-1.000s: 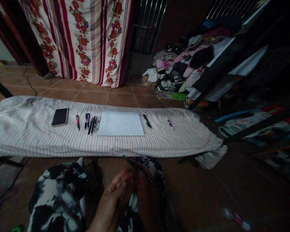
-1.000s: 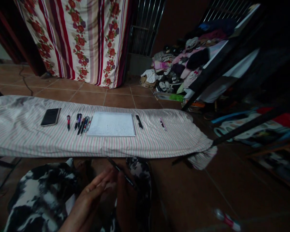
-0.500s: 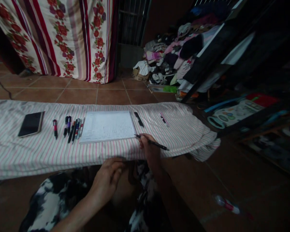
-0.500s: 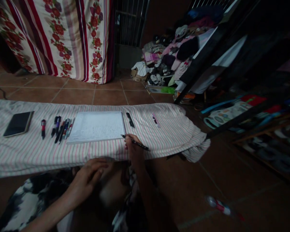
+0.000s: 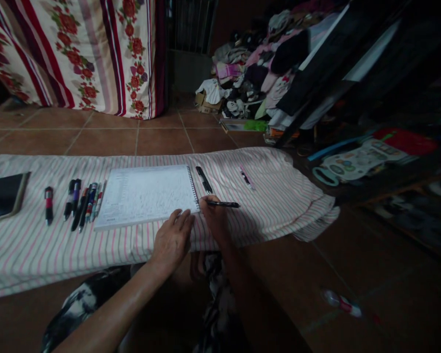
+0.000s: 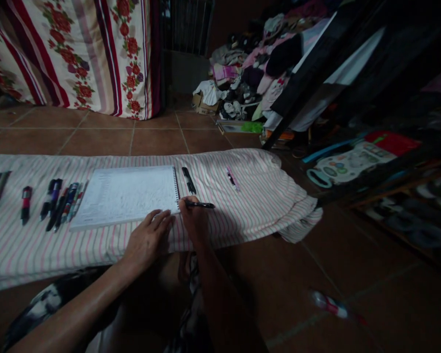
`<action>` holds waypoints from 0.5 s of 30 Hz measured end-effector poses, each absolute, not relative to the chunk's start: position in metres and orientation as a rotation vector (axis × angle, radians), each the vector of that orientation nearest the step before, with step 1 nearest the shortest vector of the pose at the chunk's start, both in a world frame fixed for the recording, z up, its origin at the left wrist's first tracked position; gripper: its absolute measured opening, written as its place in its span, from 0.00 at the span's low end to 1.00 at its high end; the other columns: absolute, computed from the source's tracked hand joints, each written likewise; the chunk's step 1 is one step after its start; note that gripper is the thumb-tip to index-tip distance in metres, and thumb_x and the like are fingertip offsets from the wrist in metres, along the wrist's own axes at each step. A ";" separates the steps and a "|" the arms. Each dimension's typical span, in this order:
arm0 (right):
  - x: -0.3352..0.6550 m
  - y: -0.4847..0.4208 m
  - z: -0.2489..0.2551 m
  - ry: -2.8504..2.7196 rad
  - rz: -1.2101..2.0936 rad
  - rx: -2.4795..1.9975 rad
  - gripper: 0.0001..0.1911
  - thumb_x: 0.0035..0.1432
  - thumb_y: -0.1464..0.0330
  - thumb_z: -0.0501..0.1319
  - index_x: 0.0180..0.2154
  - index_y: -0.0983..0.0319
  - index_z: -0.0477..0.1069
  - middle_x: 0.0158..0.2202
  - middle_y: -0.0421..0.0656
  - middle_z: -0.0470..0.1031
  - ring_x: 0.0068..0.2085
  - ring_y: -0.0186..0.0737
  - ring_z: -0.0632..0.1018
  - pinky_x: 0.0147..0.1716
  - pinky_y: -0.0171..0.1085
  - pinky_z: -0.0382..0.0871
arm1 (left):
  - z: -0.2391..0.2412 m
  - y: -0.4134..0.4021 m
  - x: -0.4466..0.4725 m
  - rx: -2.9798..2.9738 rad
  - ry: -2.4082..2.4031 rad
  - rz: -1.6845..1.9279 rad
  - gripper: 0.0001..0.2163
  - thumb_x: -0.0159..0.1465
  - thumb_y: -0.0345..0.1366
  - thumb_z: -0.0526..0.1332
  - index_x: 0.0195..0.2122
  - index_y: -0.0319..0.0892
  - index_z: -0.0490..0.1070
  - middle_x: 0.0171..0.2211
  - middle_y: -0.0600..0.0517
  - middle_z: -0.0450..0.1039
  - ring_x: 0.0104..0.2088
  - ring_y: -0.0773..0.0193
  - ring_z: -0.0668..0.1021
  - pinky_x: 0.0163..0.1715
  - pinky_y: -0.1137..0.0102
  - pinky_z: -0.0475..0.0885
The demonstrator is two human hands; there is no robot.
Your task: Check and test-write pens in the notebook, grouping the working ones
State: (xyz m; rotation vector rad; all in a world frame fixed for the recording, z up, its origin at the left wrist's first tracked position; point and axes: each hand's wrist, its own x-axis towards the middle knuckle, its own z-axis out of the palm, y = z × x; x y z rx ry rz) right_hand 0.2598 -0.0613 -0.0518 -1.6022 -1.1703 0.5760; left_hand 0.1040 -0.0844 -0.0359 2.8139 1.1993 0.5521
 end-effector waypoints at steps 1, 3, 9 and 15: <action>0.260 -0.061 -0.052 -1.182 0.564 -1.617 0.10 0.53 0.60 0.54 0.30 0.59 0.67 0.25 0.38 0.72 0.27 0.35 0.73 0.28 0.33 0.66 | -0.036 -0.084 0.106 2.808 1.234 0.523 0.18 0.62 0.27 0.52 0.53 0.37 0.63 0.55 0.44 0.65 0.55 0.53 0.65 0.51 0.58 0.67; 0.259 -0.059 -0.051 -1.200 0.543 -1.655 0.09 0.53 0.61 0.55 0.29 0.60 0.66 0.25 0.39 0.72 0.28 0.36 0.74 0.29 0.33 0.66 | -0.035 -0.084 0.109 2.800 1.289 0.469 0.17 0.62 0.28 0.52 0.53 0.38 0.64 0.55 0.44 0.66 0.53 0.53 0.66 0.47 0.58 0.69; 0.258 -0.057 -0.050 -1.167 0.497 -1.755 0.10 0.54 0.60 0.52 0.28 0.60 0.65 0.21 0.38 0.70 0.25 0.35 0.71 0.26 0.32 0.64 | -0.025 -0.084 0.115 2.808 1.323 0.345 0.14 0.63 0.28 0.51 0.49 0.38 0.67 0.53 0.46 0.67 0.50 0.53 0.67 0.41 0.61 0.70; 0.257 -0.058 -0.046 -1.219 0.486 -1.773 0.10 0.52 0.61 0.53 0.27 0.60 0.65 0.22 0.39 0.71 0.26 0.36 0.73 0.27 0.32 0.64 | -0.018 -0.085 0.115 2.805 1.328 0.280 0.14 0.64 0.29 0.50 0.49 0.39 0.67 0.54 0.48 0.67 0.50 0.53 0.67 0.39 0.63 0.69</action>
